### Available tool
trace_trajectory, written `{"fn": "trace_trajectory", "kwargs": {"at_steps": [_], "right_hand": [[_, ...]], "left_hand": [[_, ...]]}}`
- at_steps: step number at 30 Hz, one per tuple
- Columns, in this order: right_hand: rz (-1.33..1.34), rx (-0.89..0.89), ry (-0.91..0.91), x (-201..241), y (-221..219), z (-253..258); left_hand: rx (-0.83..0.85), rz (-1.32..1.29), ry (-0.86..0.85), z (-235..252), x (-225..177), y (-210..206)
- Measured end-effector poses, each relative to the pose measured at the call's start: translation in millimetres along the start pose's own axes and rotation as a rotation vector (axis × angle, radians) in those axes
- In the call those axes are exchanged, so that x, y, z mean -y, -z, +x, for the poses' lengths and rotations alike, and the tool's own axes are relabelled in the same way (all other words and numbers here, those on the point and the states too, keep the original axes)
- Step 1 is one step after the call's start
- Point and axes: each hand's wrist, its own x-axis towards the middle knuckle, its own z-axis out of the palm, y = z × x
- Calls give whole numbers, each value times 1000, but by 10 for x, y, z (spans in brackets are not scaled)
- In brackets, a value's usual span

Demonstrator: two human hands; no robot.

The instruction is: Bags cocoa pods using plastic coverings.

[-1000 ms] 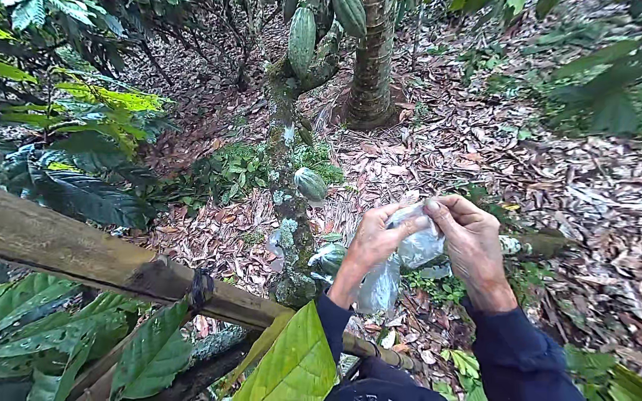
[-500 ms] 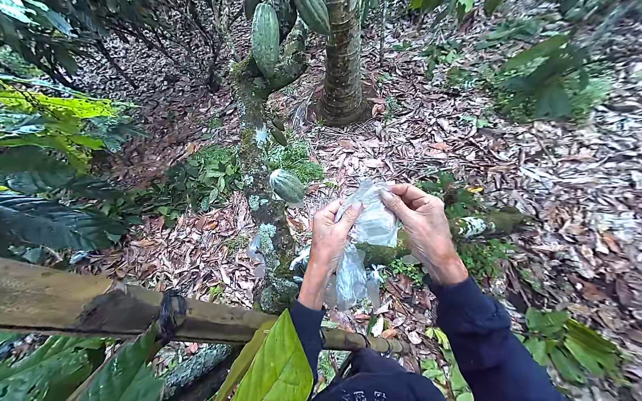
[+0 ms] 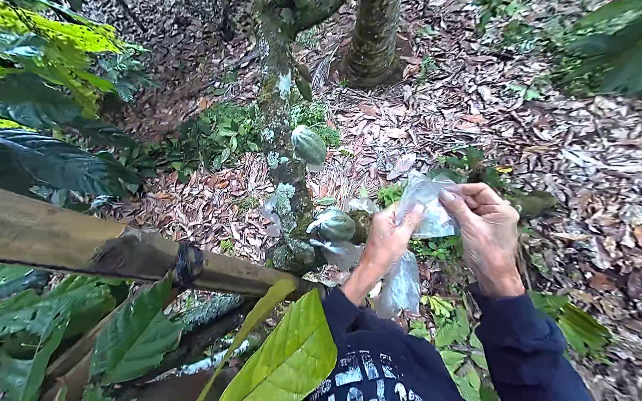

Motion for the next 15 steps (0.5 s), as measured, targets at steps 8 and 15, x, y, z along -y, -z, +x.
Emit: {"fn": "trace_trajectory", "kwargs": {"at_steps": [8,15], "right_hand": [[-15,-55,-163,-401,253,-511],[23,-156,-273,-637,284,-810]], "left_hand": [[-31,-38,104,-239,448,-85],[-80,55,96,-320,658,-149]]}}
